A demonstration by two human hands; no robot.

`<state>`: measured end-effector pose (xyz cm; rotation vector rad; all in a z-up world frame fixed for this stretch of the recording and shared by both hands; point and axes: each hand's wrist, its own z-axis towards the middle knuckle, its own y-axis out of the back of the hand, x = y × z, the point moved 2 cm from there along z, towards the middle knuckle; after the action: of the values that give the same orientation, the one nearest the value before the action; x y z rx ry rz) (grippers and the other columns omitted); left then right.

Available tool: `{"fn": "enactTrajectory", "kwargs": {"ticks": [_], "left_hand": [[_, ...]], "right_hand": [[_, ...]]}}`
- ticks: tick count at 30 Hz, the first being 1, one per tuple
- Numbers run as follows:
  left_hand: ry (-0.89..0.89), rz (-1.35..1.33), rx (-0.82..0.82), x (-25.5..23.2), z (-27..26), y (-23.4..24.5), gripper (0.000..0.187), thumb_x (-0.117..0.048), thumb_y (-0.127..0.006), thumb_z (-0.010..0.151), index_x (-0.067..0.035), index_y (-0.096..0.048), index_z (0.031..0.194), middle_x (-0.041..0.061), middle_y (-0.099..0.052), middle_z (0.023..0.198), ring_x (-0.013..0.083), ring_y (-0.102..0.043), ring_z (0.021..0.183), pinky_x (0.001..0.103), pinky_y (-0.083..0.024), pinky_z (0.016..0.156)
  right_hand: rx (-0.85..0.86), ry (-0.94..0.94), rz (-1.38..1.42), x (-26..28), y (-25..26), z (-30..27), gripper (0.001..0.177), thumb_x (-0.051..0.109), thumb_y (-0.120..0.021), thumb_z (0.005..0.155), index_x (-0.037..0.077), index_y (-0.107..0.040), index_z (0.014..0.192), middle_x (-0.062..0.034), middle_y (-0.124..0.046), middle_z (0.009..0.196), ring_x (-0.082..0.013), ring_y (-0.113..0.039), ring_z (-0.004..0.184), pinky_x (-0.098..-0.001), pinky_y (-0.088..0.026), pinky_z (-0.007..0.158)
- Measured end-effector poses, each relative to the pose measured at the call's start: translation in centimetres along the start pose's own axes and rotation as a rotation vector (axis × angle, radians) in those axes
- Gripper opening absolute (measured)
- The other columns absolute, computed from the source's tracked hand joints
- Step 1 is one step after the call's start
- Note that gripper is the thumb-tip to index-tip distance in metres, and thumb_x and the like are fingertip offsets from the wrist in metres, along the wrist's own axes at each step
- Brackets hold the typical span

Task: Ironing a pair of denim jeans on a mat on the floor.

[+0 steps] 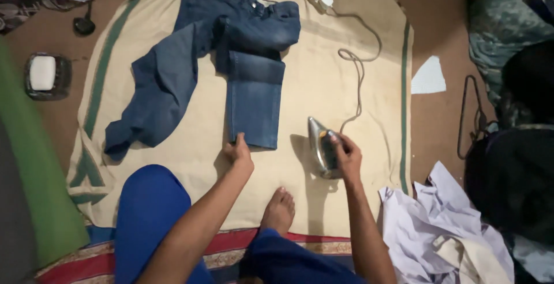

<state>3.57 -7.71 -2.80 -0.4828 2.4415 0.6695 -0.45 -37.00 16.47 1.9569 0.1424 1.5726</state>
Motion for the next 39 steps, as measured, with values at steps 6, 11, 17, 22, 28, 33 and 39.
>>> {"fn": "enactTrajectory", "kwargs": {"ticks": [6,11,17,22,28,33,39], "left_hand": [[0.227,-0.596,0.301,1.8,-7.1,2.5,0.065,-0.034,-0.074,0.083,0.002,-0.053,0.132,0.017,-0.062,0.117,0.0305,-0.062,0.093,0.044,-0.056,0.072],[0.529,-0.699,0.772,10.0,-12.2,8.5,0.081,-0.046,-0.064,0.091,0.015,-0.039,0.138,0.031,-0.063,0.124,0.0381,-0.067,0.111,0.04,-0.058,0.093],[0.671,-0.515,0.745,15.0,-15.1,14.5,0.068,-0.033,-0.061,0.094,0.01,-0.034,0.139,0.028,-0.061,0.125,0.0394,-0.068,0.117,0.045,-0.058,0.101],[0.789,-0.241,0.75,18.4,-13.0,16.0,0.05,-0.024,-0.062,0.094,0.002,-0.046,0.133,0.029,-0.064,0.125,0.042,-0.076,0.099,0.053,-0.064,0.085],[0.656,0.234,0.864,15.2,-8.3,18.3,0.054,-0.033,-0.076,0.091,-0.004,-0.052,0.129,0.015,-0.061,0.108,0.0369,-0.072,0.097,0.052,-0.065,0.087],[0.105,0.626,0.731,4.8,-0.7,15.5,0.099,-0.055,-0.08,0.082,0.012,-0.041,0.144,0.023,-0.051,0.116,0.0376,-0.064,0.111,0.051,-0.053,0.092],[-0.529,0.475,0.225,-14.9,2.5,5.0,0.093,-0.048,-0.083,0.079,-0.005,-0.039,0.149,0.022,-0.049,0.148,0.0386,-0.046,0.138,0.048,-0.039,0.112]], "right_hand": [[-0.103,0.076,0.09,0.0,2.2,0.1,0.033,0.026,-0.072,0.099,-0.001,-0.074,0.117,-0.0057,-0.075,0.097,-0.0088,-0.065,0.086,-0.0232,-0.053,0.078],[-0.127,0.085,0.111,0.3,3.3,1.0,0.032,0.025,-0.072,0.098,-0.002,-0.073,0.116,-0.0046,-0.075,0.094,-0.0084,-0.065,0.083,-0.0223,-0.053,0.076],[-0.115,0.079,0.161,2.6,3.0,1.7,0.033,0.025,-0.072,0.101,-0.003,-0.073,0.119,-0.004,-0.07,0.09,-0.0084,-0.058,0.077,-0.0235,-0.046,0.068],[-0.114,0.202,0.157,3.9,1.3,2.5,0.032,0.025,-0.072,0.102,-0.004,-0.072,0.116,-0.0048,-0.074,0.095,-0.0075,-0.065,0.085,-0.0211,-0.052,0.077],[0.005,0.088,0.035,6.1,-1.8,5.0,0.034,0.027,-0.07,0.1,0.001,-0.072,0.121,-0.0089,-0.072,0.085,-0.0125,-0.062,0.074,-0.0269,-0.049,0.064],[0.216,0.211,-0.071,10.2,-7.2,6.3,0.037,0.033,-0.068,0.099,0.003,-0.071,0.119,-0.011,-0.075,0.087,-0.0145,-0.069,0.076,-0.0294,-0.055,0.067],[0.375,0.123,-0.229,7.8,-14.9,9.1,0.05,0.045,-0.069,0.094,-0.002,-0.072,0.111,-0.0178,-0.077,0.088,-0.0238,-0.076,0.08,-0.0353,-0.059,0.073]]}}
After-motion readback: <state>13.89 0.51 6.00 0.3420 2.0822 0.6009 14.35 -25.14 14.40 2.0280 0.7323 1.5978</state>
